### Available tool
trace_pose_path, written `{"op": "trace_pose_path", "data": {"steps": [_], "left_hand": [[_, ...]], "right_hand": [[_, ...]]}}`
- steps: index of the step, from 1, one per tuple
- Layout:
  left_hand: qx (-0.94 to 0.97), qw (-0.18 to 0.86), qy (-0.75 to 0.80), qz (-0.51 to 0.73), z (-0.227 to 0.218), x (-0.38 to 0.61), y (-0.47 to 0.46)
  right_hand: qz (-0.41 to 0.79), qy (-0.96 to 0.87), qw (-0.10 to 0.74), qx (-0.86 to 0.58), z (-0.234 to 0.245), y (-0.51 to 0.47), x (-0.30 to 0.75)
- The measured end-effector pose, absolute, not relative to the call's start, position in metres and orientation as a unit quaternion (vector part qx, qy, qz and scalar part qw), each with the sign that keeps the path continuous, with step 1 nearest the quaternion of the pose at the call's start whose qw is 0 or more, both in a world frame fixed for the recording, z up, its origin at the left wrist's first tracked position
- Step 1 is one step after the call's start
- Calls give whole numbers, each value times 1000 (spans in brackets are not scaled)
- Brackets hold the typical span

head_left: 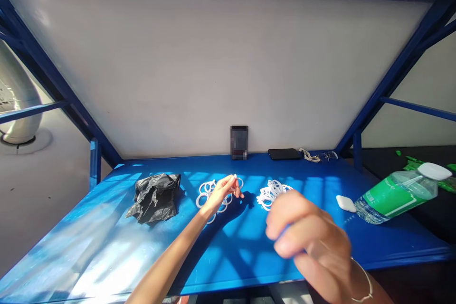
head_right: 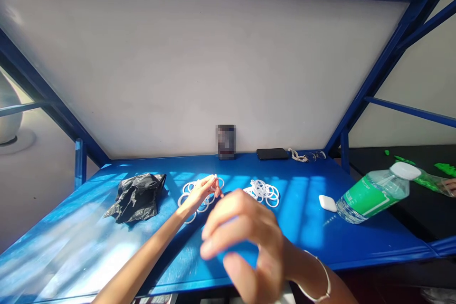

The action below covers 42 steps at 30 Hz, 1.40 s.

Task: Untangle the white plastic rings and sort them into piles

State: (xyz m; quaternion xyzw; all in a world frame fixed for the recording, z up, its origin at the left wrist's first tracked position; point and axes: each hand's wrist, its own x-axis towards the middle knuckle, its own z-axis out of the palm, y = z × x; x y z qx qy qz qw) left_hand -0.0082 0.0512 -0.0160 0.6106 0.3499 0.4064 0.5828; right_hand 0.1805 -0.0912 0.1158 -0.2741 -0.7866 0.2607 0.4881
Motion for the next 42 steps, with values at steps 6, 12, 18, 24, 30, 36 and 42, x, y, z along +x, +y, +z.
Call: {"op": "trace_pose_path", "data": {"steps": [6, 12, 18, 24, 30, 36, 42], "left_hand": [[603, 628, 289, 399, -16, -5, 45], [600, 646, 303, 361, -10, -3, 40], [586, 667, 302, 347, -6, 2, 32], [589, 688, 272, 325, -1, 5, 26], [566, 686, 287, 356, -2, -4, 35], [639, 566, 344, 392, -3, -17, 49], [730, 145, 581, 330, -6, -47, 67]], "right_hand": [[269, -755, 414, -432, 40, 24, 163], [470, -663, 398, -426, -1, 44, 164], [629, -574, 382, -361, 2, 32, 163], [707, -487, 398, -323, -6, 28, 155], [701, -457, 444, -321, -5, 27, 155], [498, -653, 427, -379, 8, 29, 172], [191, -734, 417, -501, 17, 43, 205]]}}
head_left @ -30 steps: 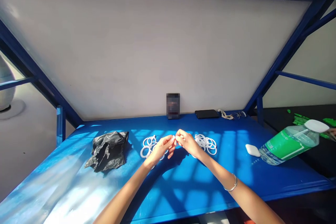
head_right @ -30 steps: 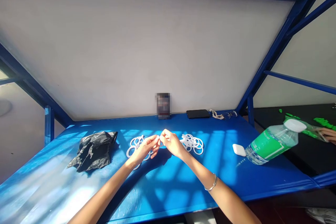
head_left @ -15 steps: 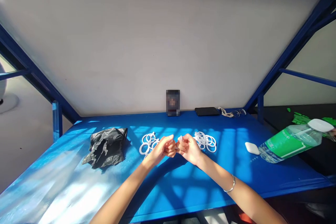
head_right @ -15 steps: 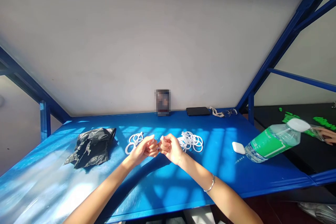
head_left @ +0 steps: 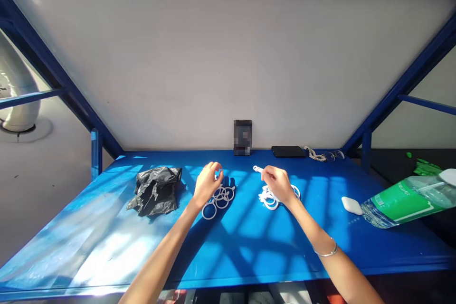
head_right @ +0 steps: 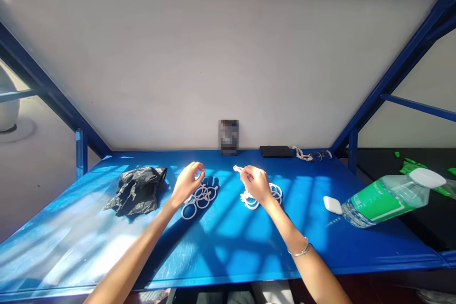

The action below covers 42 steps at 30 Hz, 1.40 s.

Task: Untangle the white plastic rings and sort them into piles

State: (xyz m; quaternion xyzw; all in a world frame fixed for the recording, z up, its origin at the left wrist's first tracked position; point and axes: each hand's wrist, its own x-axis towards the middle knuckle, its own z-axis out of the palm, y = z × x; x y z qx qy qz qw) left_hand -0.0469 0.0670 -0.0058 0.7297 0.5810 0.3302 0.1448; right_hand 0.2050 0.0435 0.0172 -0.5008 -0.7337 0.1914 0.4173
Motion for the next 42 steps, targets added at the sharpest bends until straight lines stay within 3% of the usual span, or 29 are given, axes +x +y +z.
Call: {"op": "trace_pose_path", "data": {"steps": [3, 7, 12, 17, 23, 31, 36, 42], "left_hand": [[754, 41, 628, 191, -11, -57, 71], [764, 46, 638, 83, -12, -54, 66], [758, 53, 647, 55, -11, -50, 63], [770, 53, 632, 70, -25, -53, 70], [800, 146, 547, 196, -23, -49, 74], [672, 523, 383, 357, 3, -31, 58], [620, 579, 347, 401, -1, -25, 57], [608, 623, 305, 387, -7, -17, 50]], "right_hand": [[65, -739, 363, -563, 17, 50, 222], [32, -741, 254, -620, 20, 50, 235], [44, -756, 135, -639, 27, 47, 235], [51, -766, 115, -630, 25, 47, 239], [56, -766, 161, -620, 17, 52, 249], [41, -768, 176, -614, 9, 55, 256], [52, -768, 228, -596, 13, 53, 252], [241, -767, 358, -474, 17, 45, 217]]}}
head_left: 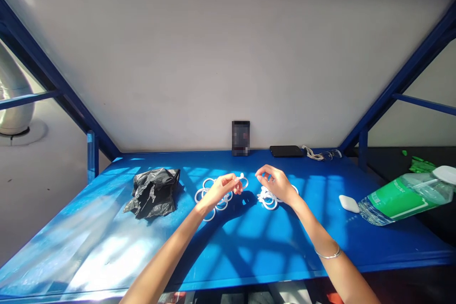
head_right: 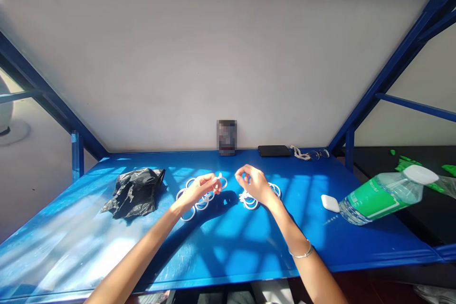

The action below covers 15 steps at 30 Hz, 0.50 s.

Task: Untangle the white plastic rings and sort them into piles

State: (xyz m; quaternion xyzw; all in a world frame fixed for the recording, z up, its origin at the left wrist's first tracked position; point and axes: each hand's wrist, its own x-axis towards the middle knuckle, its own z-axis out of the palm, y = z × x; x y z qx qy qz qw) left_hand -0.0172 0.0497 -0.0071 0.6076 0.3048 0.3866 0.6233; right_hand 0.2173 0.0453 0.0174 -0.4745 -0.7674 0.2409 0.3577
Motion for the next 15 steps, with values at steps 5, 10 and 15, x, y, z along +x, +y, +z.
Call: {"op": "trace_pose_path", "data": {"steps": [5, 10, 15], "left_hand": [[628, 628, 301, 347, -3, -8, 41], [602, 675, 280, 322, -2, -4, 37], [579, 696, 282, 318, -5, -2, 35]], "right_hand": [[407, -746, 351, -394, 7, 35, 191], [559, -668, 361, -333, -3, 32, 184], [669, -567, 371, -306, -5, 28, 177]]}}
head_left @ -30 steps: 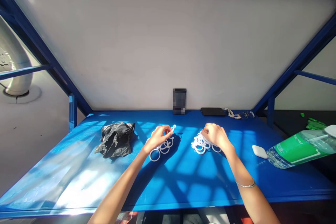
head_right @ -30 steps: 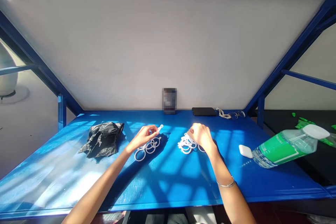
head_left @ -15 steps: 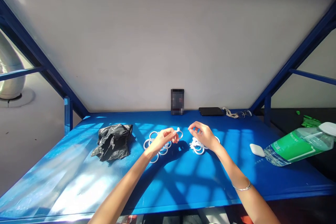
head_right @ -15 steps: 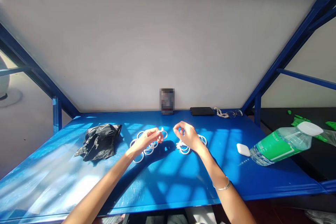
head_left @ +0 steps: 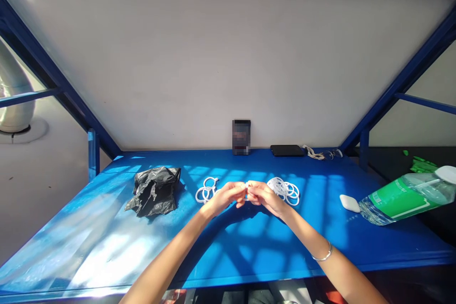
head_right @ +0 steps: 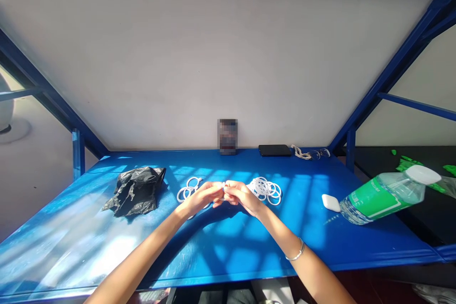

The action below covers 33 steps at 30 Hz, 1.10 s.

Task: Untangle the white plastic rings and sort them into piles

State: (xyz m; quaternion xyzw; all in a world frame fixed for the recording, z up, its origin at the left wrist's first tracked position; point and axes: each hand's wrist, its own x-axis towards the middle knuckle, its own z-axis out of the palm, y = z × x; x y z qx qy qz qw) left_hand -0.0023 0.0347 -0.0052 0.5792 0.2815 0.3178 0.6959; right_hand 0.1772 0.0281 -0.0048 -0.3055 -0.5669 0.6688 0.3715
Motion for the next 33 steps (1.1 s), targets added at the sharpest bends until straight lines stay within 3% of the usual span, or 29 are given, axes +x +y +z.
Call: {"op": "trace_pose_path", "data": {"steps": [16, 23, 26, 30, 33], "left_hand": [[516, 725, 227, 396, -13, 1, 36], [579, 657, 292, 385, 0, -6, 41], [652, 550, 353, 384, -1, -19, 50], [749, 241, 531, 314, -12, -38, 64], [770, 89, 599, 203, -18, -43, 66]], "right_hand": [[734, -432, 450, -270, -10, 29, 167], [578, -604, 427, -344, 1, 29, 180], [458, -667, 443, -386, 11, 34, 196], [258, -707, 485, -445, 23, 42, 221], [113, -745, 437, -491, 26, 46, 237]]}}
